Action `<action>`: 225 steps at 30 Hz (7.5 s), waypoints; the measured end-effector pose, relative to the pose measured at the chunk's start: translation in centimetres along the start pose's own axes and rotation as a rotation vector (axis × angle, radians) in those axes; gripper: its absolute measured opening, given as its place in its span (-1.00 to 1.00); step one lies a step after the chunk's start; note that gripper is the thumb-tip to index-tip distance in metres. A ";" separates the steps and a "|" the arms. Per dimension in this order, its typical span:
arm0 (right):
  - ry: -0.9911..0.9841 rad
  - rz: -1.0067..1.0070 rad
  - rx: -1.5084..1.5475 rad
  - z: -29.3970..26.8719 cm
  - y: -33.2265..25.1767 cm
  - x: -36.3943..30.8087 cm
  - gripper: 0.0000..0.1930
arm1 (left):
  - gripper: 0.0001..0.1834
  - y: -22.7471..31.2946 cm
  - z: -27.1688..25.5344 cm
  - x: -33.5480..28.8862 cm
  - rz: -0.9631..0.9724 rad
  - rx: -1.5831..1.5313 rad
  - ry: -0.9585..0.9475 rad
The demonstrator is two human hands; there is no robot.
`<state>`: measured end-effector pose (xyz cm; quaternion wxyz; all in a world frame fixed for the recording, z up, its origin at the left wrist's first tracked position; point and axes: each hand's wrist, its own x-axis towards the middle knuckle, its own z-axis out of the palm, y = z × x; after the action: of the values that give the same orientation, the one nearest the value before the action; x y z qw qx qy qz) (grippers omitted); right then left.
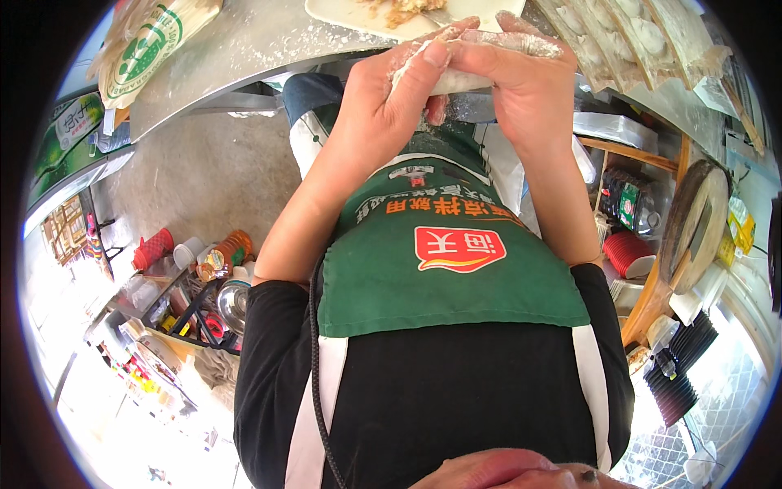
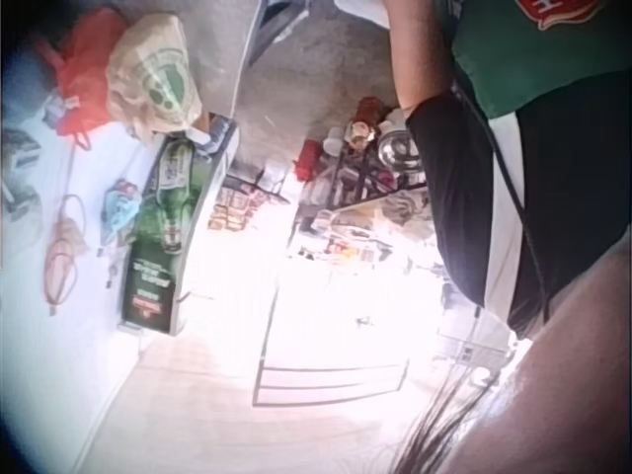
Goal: The person repeatedly scoops filling onto round dough wrappers, folds and seals them into dumplings, and places the finished dumplings on a tray. The process continues throughout the clip with consistent hand motions.
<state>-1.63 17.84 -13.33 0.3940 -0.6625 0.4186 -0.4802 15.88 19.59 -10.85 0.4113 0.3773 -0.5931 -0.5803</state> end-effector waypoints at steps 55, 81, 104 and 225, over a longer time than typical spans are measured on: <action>-0.051 0.284 0.569 3.1 -3.8 0.9 -0.71 | -0.57 0.4 0.9 0.8 0.163 -0.305 0.187; 0.016 0.111 0.378 4.2 -4.9 0.4 -0.71 | -0.66 1.3 1.1 0.3 0.142 -0.353 0.225; 0.215 0.267 0.577 0.8 -6.3 0.2 -0.64 | -0.70 0.2 1.9 2.1 0.110 -0.617 0.360; 0.326 0.195 -1.447 -3.2 1.4 33.1 -0.83 | -0.36 -4.5 -24.1 42.6 -0.487 1.102 -0.177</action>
<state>1.24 -13.92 -3.79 -0.1667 -0.6366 0.7398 -0.1399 21.98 -29.07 -13.47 -0.0398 0.6097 -0.7348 -0.2944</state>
